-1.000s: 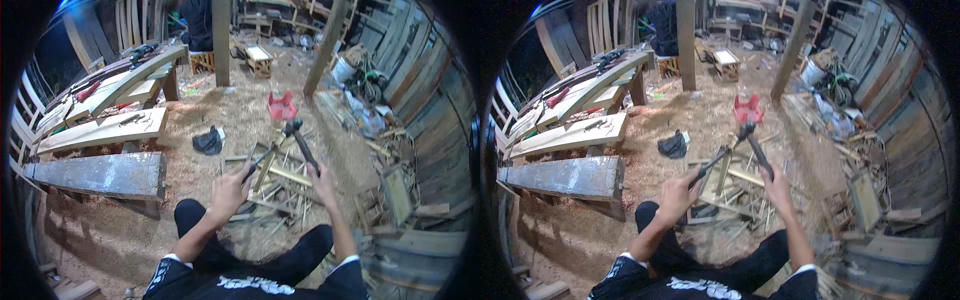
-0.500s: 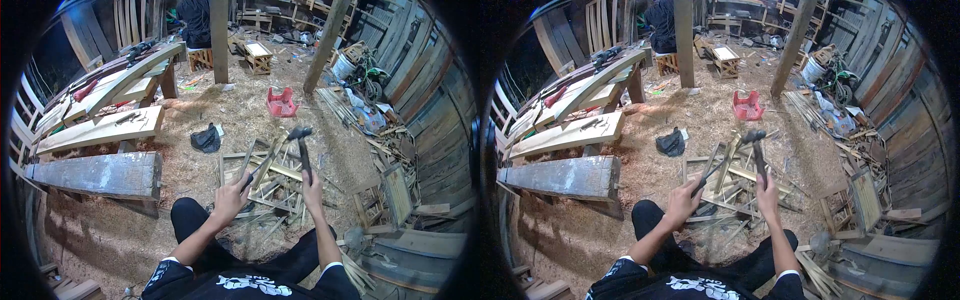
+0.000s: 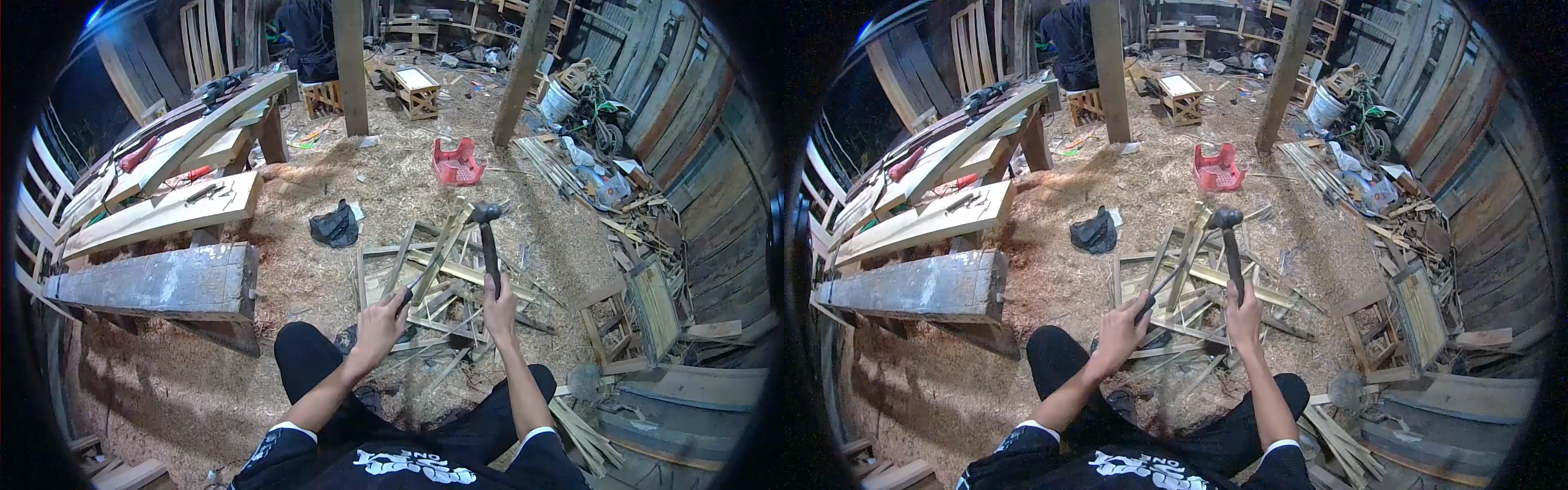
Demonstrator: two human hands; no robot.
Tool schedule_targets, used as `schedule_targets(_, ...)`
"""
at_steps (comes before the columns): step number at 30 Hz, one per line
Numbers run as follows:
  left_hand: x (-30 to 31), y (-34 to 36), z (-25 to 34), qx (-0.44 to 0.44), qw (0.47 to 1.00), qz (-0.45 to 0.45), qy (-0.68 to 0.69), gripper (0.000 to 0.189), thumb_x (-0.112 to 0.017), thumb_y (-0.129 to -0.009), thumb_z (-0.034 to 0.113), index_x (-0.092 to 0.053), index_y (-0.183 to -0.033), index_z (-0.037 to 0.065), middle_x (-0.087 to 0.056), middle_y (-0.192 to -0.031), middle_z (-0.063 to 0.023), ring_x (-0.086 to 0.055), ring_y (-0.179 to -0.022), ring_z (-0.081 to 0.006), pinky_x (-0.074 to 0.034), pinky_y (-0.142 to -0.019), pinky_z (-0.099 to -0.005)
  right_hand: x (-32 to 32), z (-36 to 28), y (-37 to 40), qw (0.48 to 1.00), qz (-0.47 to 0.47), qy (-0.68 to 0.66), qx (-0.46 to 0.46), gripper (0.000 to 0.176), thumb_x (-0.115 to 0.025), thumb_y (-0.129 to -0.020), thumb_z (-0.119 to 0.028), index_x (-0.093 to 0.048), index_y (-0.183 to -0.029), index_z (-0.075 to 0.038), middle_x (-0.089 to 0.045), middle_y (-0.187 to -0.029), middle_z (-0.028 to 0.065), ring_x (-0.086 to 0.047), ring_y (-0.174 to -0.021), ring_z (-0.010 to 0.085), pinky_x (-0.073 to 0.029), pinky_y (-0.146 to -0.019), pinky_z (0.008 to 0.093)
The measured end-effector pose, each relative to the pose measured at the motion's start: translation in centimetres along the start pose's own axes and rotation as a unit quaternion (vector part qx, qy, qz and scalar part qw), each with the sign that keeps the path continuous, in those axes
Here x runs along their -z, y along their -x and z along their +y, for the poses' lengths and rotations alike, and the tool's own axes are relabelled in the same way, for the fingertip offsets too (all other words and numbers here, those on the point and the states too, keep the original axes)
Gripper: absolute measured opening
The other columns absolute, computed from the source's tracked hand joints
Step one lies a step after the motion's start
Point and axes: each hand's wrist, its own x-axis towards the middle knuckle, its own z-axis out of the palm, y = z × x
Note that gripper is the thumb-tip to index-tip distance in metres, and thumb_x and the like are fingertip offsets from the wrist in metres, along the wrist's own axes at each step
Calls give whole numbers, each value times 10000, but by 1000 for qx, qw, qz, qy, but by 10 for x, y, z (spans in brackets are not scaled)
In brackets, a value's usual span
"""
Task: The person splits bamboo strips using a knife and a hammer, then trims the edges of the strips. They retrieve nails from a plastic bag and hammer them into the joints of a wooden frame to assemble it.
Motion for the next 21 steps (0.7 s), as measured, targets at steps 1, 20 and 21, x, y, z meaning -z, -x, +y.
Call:
schedule_targets(1,-5,-1,-1,-1,1000,-1,0,389,-662,-905,213,-633,-1283,127,-712,-1061,-130,-696,-786,-361,-551,-646,-458,-5,11,-2,1000,1,0,-1,496,-493,-1025,-490,-601,-1058,-7,-552,-608,115,-547,-533,250,-415,-535,410)
schedule_targets(20,-66,0,-64,-6,999,37,-23,426,-694,-894,178,-612,-1298,67,-703,-1038,-142,-703,-763,-358,-575,-635,-434,-49,125,14,986,-112,104,-67,464,-534,-1008,-456,-620,-1063,-4,-632,-783,196,-637,-719,315,-468,-674,438)
schedule_targets(21,-61,-2,-66,2,999,39,-20,417,-695,-892,161,-616,-1288,58,-705,-1045,-144,-706,-777,-358,-577,-637,-434,-56,121,16,985,-118,116,-49,453,-525,-1013,-451,-626,-1083,-15,-637,-782,196,-643,-722,327,-472,-678,438)
